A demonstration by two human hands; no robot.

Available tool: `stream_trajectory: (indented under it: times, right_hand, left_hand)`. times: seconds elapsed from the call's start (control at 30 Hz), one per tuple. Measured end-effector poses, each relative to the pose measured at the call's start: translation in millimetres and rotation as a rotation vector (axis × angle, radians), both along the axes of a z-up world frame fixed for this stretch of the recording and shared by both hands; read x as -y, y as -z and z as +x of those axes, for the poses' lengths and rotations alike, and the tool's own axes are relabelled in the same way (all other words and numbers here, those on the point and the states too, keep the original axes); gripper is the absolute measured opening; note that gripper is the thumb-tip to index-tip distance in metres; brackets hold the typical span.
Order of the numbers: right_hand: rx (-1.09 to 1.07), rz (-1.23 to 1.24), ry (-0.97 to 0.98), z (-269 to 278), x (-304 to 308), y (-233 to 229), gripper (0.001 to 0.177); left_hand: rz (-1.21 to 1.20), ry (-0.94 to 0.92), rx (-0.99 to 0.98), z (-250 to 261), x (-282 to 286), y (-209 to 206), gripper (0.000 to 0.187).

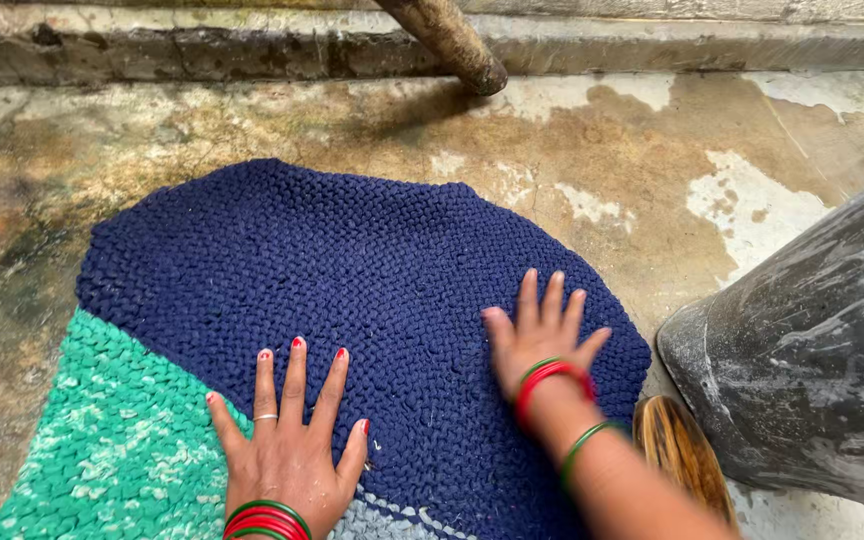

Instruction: The person scrubs a mat on a concrete surface by hand, applies pressure to different sections, and turns it over to continue the cleaning process.

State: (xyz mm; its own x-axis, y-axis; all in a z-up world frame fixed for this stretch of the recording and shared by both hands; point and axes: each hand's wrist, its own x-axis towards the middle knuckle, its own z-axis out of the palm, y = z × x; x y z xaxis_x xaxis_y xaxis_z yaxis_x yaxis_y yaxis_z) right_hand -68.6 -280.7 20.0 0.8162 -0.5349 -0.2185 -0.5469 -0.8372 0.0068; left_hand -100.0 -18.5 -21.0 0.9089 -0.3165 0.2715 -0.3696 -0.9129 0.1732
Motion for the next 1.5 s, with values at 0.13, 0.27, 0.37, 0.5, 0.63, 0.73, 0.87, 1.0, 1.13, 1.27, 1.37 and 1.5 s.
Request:
stream_trajectory:
  times: [0.13, 0.27, 0.37, 0.5, 0.63, 0.73, 0.87, 1.0, 1.13, 1.27, 1.37, 1.5]
  right_hand:
    - [0.172, -0.181, -0.491, -51.9, -102.3, 32.9, 0.080]
    - [0.377, -0.052, -0.805, -73.2, -80.4, 44.8, 0.075]
    - [0.283, -0.178, -0.656, -34.0, -12.5, 40.9, 0.074]
    - [-0.024, 0.025, -0.140, 16.0, 35.1, 6.8, 0.076]
    - [0.134, -0.195, -0.287, -4.3, -44.0, 27.5, 0.083]
    - [0.373, -0.084, -0.624, -48.9, -111.2, 38.4, 0.080]
    - [0.249, -0.117, -0.740, -41.0, -61.9, 36.1, 0.075]
    - [0.071, 0.007, -0.228, -2.5, 17.9, 11.1, 0.080]
    - [0.114, -0.131, -0.150, -4.2, -23.5, 12.6, 0.081]
    - [0.364, -0.104, -0.601, -53.4, -135.8, 25.8, 0.065]
    - [0.286, 0.038, -0.723, -56.8, -115.5, 26.6, 0.065]
    - [0.029, -0.005, -0.526, -18.5, -24.5, 14.9, 0.076]
  left_hand:
    - [0.051, -0.028, -0.084, 2.6, 0.7, -2.0, 0.086]
    - [-0.003, 0.002, 0.011, 2.2, -3.2, 1.9, 0.077]
    - [0.026, -0.013, -0.040, -4.4, -2.1, 2.1, 0.076]
    - [0.009, -0.017, -0.040, 1.2, 1.9, -4.8, 0.077]
    - [-0.007, -0.027, -0.034, 1.4, 1.6, -7.1, 0.078]
    - [0.015, -0.019, -0.039, 0.9, -0.7, -4.5, 0.077]
    - [0.016, -0.017, -0.032, -2.2, -0.7, 2.3, 0.069]
    - [0.005, -0.003, -0.047, -10.7, -2.6, 5.8, 0.066]
    - [-0.022, -0.001, -0.026, -7.1, -0.7, 4.4, 0.066]
    - [0.013, -0.014, -0.037, -7.8, -4.4, 6.6, 0.062]
    - [0.003, -0.001, -0.040, -8.5, -6.1, 10.5, 0.059]
    - [-0.014, -0.006, -0.033, -5.8, -4.7, 9.2, 0.061]
